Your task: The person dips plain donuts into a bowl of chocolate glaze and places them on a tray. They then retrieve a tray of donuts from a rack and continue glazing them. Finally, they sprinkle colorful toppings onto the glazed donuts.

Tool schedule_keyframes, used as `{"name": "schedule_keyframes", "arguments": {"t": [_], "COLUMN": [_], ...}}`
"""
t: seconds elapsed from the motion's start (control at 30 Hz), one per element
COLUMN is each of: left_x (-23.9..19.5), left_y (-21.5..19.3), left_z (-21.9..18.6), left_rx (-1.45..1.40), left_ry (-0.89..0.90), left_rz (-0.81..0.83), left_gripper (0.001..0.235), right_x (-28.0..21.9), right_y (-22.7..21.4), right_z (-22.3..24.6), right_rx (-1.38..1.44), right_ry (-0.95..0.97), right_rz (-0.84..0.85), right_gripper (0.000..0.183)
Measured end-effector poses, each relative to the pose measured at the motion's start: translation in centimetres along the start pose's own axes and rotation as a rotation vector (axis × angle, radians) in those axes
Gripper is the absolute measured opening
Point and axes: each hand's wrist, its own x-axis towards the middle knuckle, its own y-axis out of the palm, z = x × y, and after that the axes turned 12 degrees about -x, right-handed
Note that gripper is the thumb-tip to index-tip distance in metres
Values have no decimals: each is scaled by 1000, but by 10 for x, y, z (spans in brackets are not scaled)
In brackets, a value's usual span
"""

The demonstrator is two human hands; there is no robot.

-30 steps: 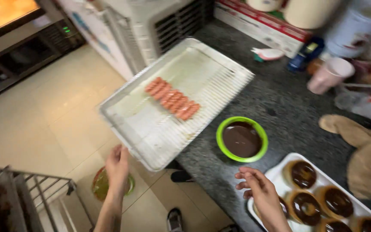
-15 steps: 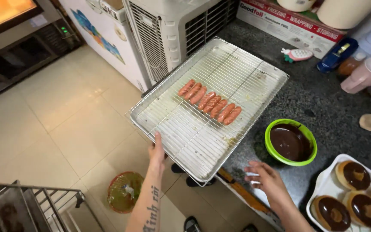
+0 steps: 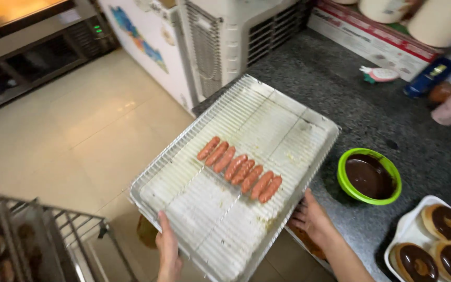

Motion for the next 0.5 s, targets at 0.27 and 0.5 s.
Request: {"name": "schedule_keyframes", "arguments": {"t": [0.27,0.5], "left_x": [-19,-95], "left_y": [-128,-226], "left_z": [59,127], "left_rx": [119,2], "left_ry": [104,214], "left_rz": [-244,-358], "left_gripper": [105,93], "right_x": [-19,-15], "right_y": [16,-21], "right_z": [-45,-128], "right_rx": [42,-100], "right_ry": [-49,-157], "right_rz": [-19,-25], "right_gripper": [87,85]}}
